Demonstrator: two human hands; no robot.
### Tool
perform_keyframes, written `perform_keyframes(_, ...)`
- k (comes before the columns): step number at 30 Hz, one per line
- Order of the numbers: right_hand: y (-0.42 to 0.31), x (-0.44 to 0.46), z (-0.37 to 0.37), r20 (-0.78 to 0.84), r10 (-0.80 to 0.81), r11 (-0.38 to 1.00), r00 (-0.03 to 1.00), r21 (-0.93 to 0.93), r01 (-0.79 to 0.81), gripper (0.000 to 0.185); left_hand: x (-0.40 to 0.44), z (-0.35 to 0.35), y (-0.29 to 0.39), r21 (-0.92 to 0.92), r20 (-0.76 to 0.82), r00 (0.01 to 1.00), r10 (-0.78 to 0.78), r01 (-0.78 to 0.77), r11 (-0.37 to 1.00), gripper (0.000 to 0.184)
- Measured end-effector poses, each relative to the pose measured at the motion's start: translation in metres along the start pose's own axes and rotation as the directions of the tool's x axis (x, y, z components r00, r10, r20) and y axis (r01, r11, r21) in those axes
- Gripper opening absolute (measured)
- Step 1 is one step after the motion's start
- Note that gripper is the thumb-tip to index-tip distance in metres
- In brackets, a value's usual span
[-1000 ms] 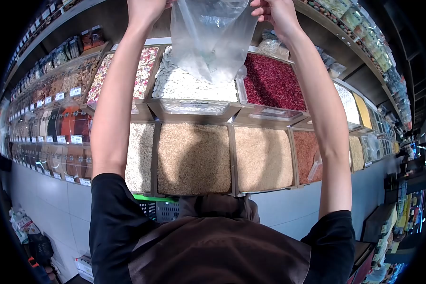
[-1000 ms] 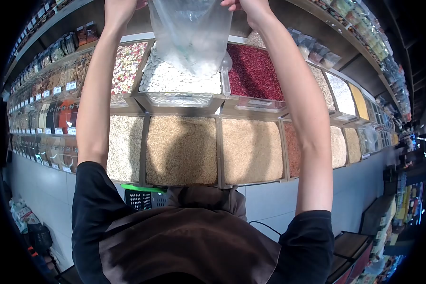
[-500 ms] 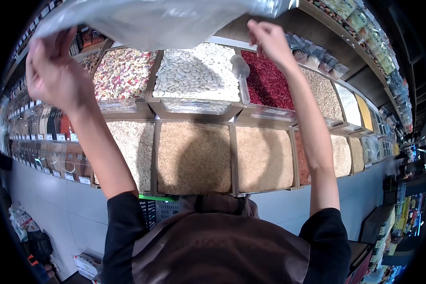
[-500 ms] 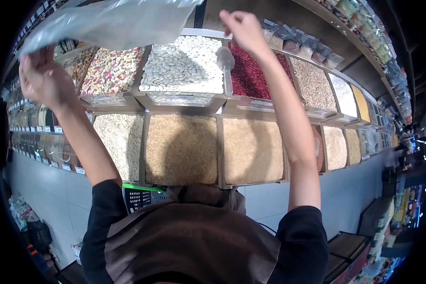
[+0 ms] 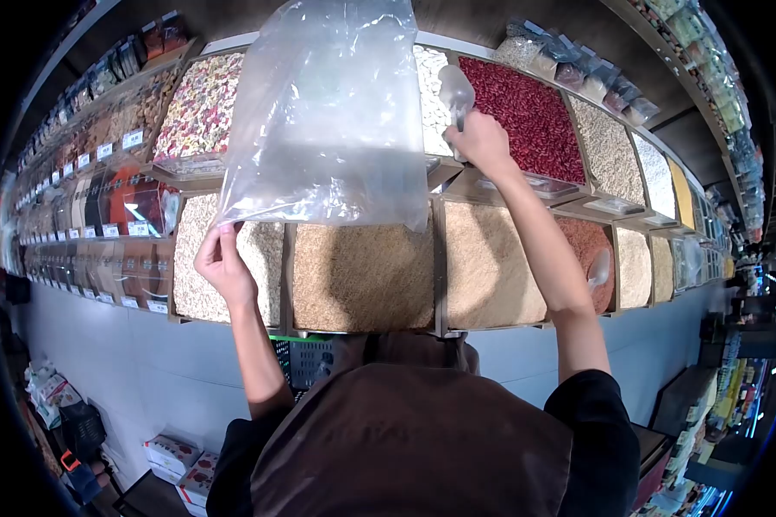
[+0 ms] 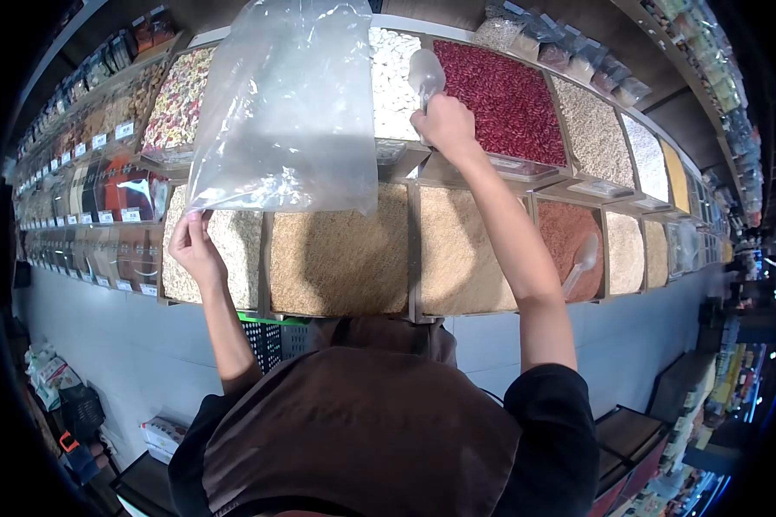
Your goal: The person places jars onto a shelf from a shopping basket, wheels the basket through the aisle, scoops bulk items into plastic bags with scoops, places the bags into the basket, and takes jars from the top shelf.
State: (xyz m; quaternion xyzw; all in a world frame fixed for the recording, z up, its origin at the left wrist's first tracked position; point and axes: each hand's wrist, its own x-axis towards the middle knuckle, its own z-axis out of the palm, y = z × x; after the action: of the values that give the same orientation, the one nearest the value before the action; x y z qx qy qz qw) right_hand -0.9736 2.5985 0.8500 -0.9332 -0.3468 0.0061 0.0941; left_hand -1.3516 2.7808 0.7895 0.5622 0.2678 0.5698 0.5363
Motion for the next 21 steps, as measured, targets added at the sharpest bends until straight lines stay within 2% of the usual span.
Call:
perform_keyframes(3,0.000,0.000,0.005,-0.019,-0.006,0.998,1.000,0.061,0.007,0.041,-0.017,0.000,-0.017,0.112,0.055,0.996,-0.075,0.069,0.991,0.022)
perform_keyframes(4,0.000,0.001,0.005,0.001,-0.024,0.999,1.000,0.047,0.024,0.040,-0.021,-0.002,-0.017,0.161,0.083,0.979,-0.187,0.172,0.972,0.022)
perform_keyframes(7,0.001,0.003,0.011,0.020,-0.046,0.998,0.999,0.042,0.045,0.041,-0.029,0.001,-0.018,0.198,0.129,0.978,-0.166,0.138,0.970,0.022)
perform_keyframes(9,0.003,0.003,0.016,-0.031,-0.091,0.993,0.995,0.073,0.093,0.042,-0.029,0.002,-0.018,0.208,0.127,0.975,-0.180,0.151,0.966,0.021)
perform_keyframes(16,0.002,0.003,0.019,-0.044,-0.089,0.987,0.995,0.134,0.094,0.045,-0.027,0.001,-0.024,0.240,0.114,0.968,-0.221,0.190,0.952,0.021)
perform_keyframes(21,0.001,0.008,0.024,-0.045,-0.071,0.966,0.996,0.246,0.080,0.044,-0.033,0.004,-0.022,0.221,0.113,0.964,-0.242,0.213,0.952,0.021)
